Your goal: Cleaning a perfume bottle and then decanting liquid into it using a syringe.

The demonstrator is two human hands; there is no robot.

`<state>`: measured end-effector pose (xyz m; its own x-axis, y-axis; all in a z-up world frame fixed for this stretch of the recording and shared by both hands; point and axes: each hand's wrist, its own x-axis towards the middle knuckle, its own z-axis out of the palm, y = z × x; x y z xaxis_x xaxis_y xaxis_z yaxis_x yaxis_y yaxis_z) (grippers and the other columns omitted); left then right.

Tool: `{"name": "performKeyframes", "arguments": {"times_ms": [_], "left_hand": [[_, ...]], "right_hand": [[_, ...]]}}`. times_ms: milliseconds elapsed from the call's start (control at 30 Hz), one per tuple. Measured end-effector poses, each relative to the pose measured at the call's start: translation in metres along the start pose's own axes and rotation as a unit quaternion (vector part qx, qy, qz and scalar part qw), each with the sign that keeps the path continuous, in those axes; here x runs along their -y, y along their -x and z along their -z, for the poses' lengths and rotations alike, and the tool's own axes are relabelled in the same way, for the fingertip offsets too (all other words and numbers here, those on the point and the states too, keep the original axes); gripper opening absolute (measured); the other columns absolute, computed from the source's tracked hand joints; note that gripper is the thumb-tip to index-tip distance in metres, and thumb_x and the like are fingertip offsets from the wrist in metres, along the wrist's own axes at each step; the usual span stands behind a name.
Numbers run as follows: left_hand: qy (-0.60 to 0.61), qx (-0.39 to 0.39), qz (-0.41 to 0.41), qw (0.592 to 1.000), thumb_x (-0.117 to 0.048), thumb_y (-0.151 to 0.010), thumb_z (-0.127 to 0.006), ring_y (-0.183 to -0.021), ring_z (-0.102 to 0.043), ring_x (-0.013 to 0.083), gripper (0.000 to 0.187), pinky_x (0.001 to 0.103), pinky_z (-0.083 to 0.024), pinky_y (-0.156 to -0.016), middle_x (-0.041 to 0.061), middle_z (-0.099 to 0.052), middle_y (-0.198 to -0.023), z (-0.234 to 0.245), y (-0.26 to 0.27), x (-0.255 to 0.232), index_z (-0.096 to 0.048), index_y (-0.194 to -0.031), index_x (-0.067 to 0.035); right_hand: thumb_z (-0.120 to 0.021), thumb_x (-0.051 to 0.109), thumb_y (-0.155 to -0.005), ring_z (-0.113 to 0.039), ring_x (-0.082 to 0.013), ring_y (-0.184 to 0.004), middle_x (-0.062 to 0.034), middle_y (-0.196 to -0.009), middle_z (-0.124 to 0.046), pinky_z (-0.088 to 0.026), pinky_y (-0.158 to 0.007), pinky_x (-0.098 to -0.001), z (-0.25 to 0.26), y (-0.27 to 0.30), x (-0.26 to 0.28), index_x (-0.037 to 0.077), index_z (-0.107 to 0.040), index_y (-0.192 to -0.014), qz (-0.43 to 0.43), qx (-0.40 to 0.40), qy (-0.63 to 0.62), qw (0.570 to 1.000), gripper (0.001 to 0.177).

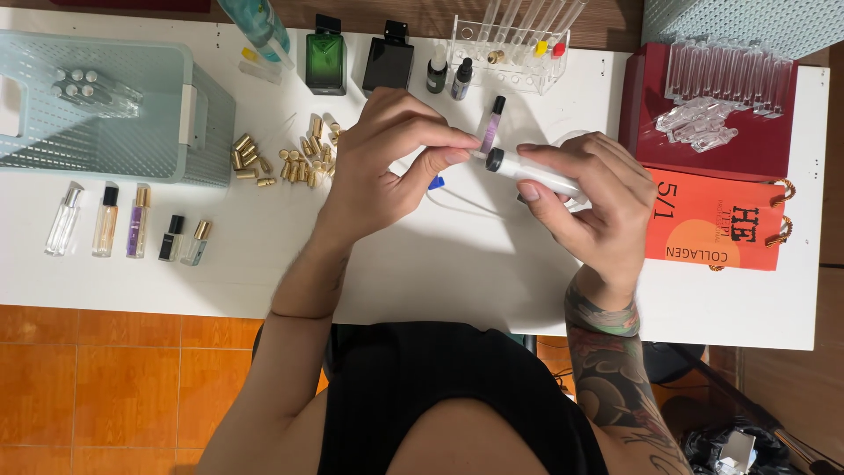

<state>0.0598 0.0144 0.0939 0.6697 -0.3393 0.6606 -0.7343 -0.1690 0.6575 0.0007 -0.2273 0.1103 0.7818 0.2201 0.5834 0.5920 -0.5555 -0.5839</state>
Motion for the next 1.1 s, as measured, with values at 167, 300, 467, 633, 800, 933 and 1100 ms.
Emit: {"name": "performKeyframes", "arguments": {"times_ms": [167, 300, 467, 633, 800, 933, 1100], "left_hand": [[-0.007, -0.003, -0.020, 1.000, -0.009, -0.098, -0.081, -0.087, -0.061, 0.0169, 0.012, 0.030, -0.044, -0.084, -0.001, -0.070, -0.094, 0.001, 0.000, 0.001, -0.075, -0.109, -0.012], [-0.016, -0.012, -0.033, 0.999, -0.009, -0.097, -0.082, -0.086, -0.060, 0.0186, 0.013, 0.032, -0.042, -0.083, 0.000, -0.067, -0.091, -0.001, 0.001, 0.003, -0.075, -0.108, -0.011], [-0.064, -0.016, -0.052, 0.997, 0.002, -0.094, -0.077, -0.085, -0.054, 0.0223, 0.017, 0.035, -0.042, -0.082, -0.001, -0.065, -0.092, -0.007, 0.007, 0.004, -0.075, -0.105, -0.010], [-0.067, -0.063, -0.026, 0.995, 0.001, -0.092, -0.083, -0.087, -0.051, 0.0238, 0.017, 0.033, -0.041, -0.075, 0.002, -0.056, -0.088, -0.008, 0.008, 0.008, -0.074, -0.102, -0.010], [-0.068, -0.071, -0.031, 0.995, 0.000, -0.091, -0.085, -0.087, -0.050, 0.0238, 0.019, 0.033, -0.041, -0.074, 0.003, -0.054, -0.088, -0.010, 0.006, 0.007, -0.075, -0.102, -0.010], [-0.059, -0.059, -0.038, 0.996, 0.000, -0.091, -0.085, -0.086, -0.050, 0.0221, 0.019, 0.033, -0.041, -0.075, 0.001, -0.056, -0.087, -0.010, 0.006, 0.007, -0.075, -0.103, -0.010], [-0.059, -0.056, -0.042, 0.996, 0.002, -0.092, -0.084, -0.087, -0.050, 0.0219, 0.019, 0.032, -0.041, -0.075, 0.000, -0.058, -0.089, -0.010, 0.006, 0.006, -0.074, -0.103, -0.010]], "right_hand": [[-0.085, 0.008, -0.095, -0.063, -0.0186, -0.076, -0.0080, -0.092, -0.072, -0.047, -0.074, -0.0293, -0.002, 0.000, 0.002, -0.001, -0.071, -0.111, -0.010, 0.001, 0.020, 1.000, 0.023], [-0.084, 0.008, -0.096, -0.064, -0.0180, -0.077, -0.0089, -0.096, -0.074, -0.048, -0.075, -0.0291, -0.002, 0.000, 0.001, 0.000, -0.071, -0.112, -0.008, 0.002, 0.012, 1.000, 0.022], [-0.088, 0.007, -0.091, -0.058, -0.0193, -0.069, -0.0079, -0.080, -0.062, -0.043, -0.068, -0.0307, -0.005, -0.004, 0.002, -0.002, -0.076, -0.112, -0.009, 0.039, 0.066, 0.997, 0.025], [-0.085, 0.006, -0.096, -0.060, -0.0175, -0.072, -0.0090, -0.087, -0.068, -0.044, -0.068, -0.0285, -0.002, 0.003, -0.002, -0.002, -0.073, -0.115, -0.026, 0.009, 0.037, 0.999, 0.024], [-0.085, 0.007, -0.098, -0.063, -0.0173, -0.075, -0.0094, -0.092, -0.071, -0.046, -0.070, -0.0271, -0.003, 0.007, 0.000, -0.002, -0.072, -0.116, -0.024, -0.006, 0.000, 1.000, 0.025], [-0.085, 0.007, -0.098, -0.063, -0.0169, -0.076, -0.0100, -0.095, -0.073, -0.048, -0.072, -0.0273, -0.004, 0.006, 0.000, -0.002, -0.071, -0.116, -0.013, 0.002, -0.006, 1.000, 0.024], [-0.086, 0.006, -0.096, -0.062, -0.0173, -0.074, -0.0099, -0.093, -0.072, -0.047, -0.070, -0.0278, -0.004, 0.004, 0.002, -0.003, -0.071, -0.114, -0.013, 0.001, 0.012, 1.000, 0.026]]}}
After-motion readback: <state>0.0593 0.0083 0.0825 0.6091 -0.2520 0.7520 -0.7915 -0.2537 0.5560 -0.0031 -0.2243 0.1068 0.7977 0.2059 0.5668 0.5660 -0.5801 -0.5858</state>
